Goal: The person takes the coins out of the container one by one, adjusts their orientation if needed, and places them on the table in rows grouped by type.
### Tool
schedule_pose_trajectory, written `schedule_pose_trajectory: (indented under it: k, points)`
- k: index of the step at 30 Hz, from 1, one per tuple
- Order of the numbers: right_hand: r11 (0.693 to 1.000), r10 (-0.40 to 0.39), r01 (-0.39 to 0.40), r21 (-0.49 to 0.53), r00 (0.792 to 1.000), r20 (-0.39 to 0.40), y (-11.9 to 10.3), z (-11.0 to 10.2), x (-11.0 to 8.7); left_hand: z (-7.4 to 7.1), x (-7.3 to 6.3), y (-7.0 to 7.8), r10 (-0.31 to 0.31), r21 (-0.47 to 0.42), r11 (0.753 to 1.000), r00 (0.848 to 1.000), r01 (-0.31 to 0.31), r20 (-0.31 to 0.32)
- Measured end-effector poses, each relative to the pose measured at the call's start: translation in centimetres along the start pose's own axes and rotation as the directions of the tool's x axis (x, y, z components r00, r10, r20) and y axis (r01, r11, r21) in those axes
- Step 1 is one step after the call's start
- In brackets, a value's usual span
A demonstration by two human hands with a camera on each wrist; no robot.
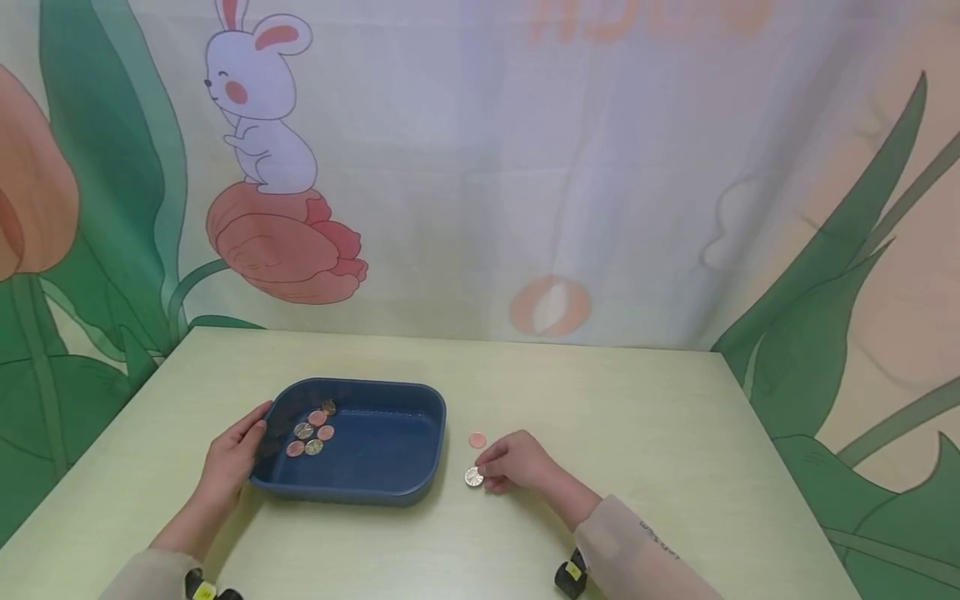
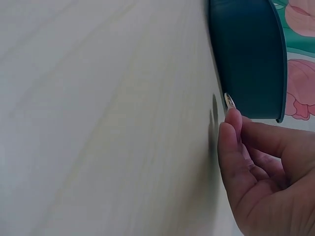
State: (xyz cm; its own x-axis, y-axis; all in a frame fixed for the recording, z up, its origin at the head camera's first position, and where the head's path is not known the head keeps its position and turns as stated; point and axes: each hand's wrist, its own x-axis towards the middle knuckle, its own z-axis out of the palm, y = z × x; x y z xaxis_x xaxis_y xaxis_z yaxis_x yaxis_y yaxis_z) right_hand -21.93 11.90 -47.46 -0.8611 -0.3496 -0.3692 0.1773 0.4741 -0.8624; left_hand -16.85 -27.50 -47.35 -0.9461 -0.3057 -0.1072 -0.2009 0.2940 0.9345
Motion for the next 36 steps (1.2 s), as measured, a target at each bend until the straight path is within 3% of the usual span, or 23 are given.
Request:
schedule_pose_trajectory:
  k: [8,15,22,28,36]
  points:
    - [0.999,-0.001,0.001,-0.050,1.000,-0.010,0.2,0.0,0.3,0.0,-0.1,0.0,-0.005,0.000,1.000,1.000,0.005,0.004]
    - [0.994,-0.034,0.033,-0.102,0.999,-0.006,0.2,0.2,0.4,0.3,0.2,-0.8,0.053,-0.026,0.998,0.997,-0.054,-0.054]
    - [0.986,-0.085,0.081,-0.144,0.996,-0.021,0.1,0.7,0.2,-0.1,-0.2,0.1,-0.015,0.007,1.000,1.000,0.015,0.005]
    - [0.965,-0.152,0.139,-0.223,0.988,-0.042,0.0,0.9,0.1,-0.1,0.2,-0.1,-0.014,0.000,1.000,1.000,0.014,-0.001]
    - [0.947,-0.172,0.143,-0.287,0.982,-0.075,0.1,1.3,0.0,0.0,0.0,0.0,-0.024,-0.003,1.000,1.000,0.024,0.018]
